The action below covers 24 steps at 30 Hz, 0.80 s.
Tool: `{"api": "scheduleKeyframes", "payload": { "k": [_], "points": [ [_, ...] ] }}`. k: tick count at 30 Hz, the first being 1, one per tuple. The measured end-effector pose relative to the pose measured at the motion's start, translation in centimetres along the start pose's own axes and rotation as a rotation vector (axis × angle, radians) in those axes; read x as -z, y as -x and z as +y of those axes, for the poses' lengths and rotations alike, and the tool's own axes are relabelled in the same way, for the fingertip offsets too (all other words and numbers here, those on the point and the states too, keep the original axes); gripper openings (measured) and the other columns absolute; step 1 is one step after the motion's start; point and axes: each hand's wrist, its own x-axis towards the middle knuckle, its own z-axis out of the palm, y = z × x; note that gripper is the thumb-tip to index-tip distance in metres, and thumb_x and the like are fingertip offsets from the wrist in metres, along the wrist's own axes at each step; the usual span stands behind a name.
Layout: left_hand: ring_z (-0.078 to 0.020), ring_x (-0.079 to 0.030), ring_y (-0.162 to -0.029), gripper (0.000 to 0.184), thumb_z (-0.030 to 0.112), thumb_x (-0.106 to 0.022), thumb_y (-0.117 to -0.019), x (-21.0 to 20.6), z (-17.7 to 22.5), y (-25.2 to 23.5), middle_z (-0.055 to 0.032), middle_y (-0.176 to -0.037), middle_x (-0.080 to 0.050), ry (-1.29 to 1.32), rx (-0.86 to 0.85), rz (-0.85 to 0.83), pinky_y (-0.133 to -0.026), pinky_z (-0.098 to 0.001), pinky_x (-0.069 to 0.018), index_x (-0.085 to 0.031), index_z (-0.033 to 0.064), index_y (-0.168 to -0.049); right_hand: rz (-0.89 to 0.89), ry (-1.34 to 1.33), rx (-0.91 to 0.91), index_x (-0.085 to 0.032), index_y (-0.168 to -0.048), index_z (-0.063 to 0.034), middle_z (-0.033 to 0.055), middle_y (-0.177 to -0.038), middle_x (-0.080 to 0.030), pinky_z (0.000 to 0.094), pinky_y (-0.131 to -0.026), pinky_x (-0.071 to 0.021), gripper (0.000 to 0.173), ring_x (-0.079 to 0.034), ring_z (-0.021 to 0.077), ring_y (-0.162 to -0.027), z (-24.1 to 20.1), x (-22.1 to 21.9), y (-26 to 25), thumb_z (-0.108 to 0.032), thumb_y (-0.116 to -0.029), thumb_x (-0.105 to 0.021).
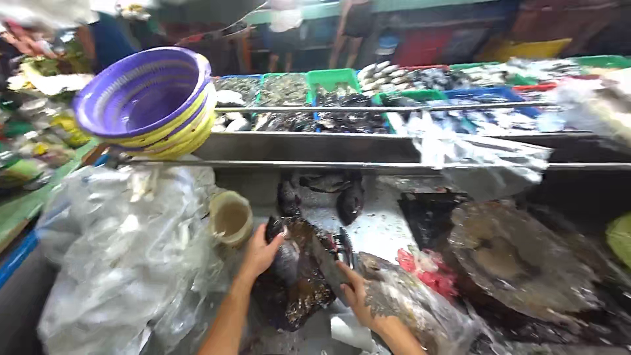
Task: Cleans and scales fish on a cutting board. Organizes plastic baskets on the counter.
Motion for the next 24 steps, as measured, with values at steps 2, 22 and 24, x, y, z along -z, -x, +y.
{"api": "scheduleKeyframes", "payload": {
  "k": [2, 22, 24],
  "points": [
    [-0.0257, -0.074, -0.095, 0.055, 0.045, -0.073, -0.0930, 1.6, 0.1, -0.7, -0.0141, -0.110, -0.073, -0.192, 0.091, -0.109, -0.086, -0.0496, -0.0620, -0.063, 0.0065, -0.130, -0.018, -0.043, -0.028, -0.033, -0.162, -0.0278, 0.0126, -0.141, -0.064, 0.0561, -0.109, -0.0482, 0.059, -0.066, 0.0330, -0.123, 0.0, -0.2, 0.2, -0.026, -0.1062, -0.051],
    [-0.0428, -0.070, -0.099, 0.022, 0.020, -0.059, -0.1036, 33.3, 17.8, -9.5, -0.0198, -0.102, -0.074, -1.028, -0.461, 0.258, -0.087, -0.0730, -0.0474, -0.074, 0.0095, -0.115, -0.041, -0.189, 0.023, -0.035, -0.161, -0.0223, 0.0106, -0.147, -0.060, 0.0489, -0.114, -0.0454, 0.059, -0.063, 0.0273, -0.129, 1.9, -0.9, 0.4, -0.021, -0.1052, -0.053],
    [-0.0440, -0.070, -0.098, 0.019, 0.014, -0.066, -0.0987, 32.9, 17.8, -9.1, -0.0204, -0.103, -0.074, -1.088, -0.479, 0.255, -0.086, -0.0728, -0.0484, -0.075, 0.0082, -0.114, -0.046, -0.190, 0.030, -0.036, -0.161, -0.0207, 0.0107, -0.148, -0.059, 0.0485, -0.114, -0.0448, 0.059, -0.062, 0.0267, -0.130, 2.0, -1.0, 0.3, -0.021, -0.1052, -0.053]
  ]
}}
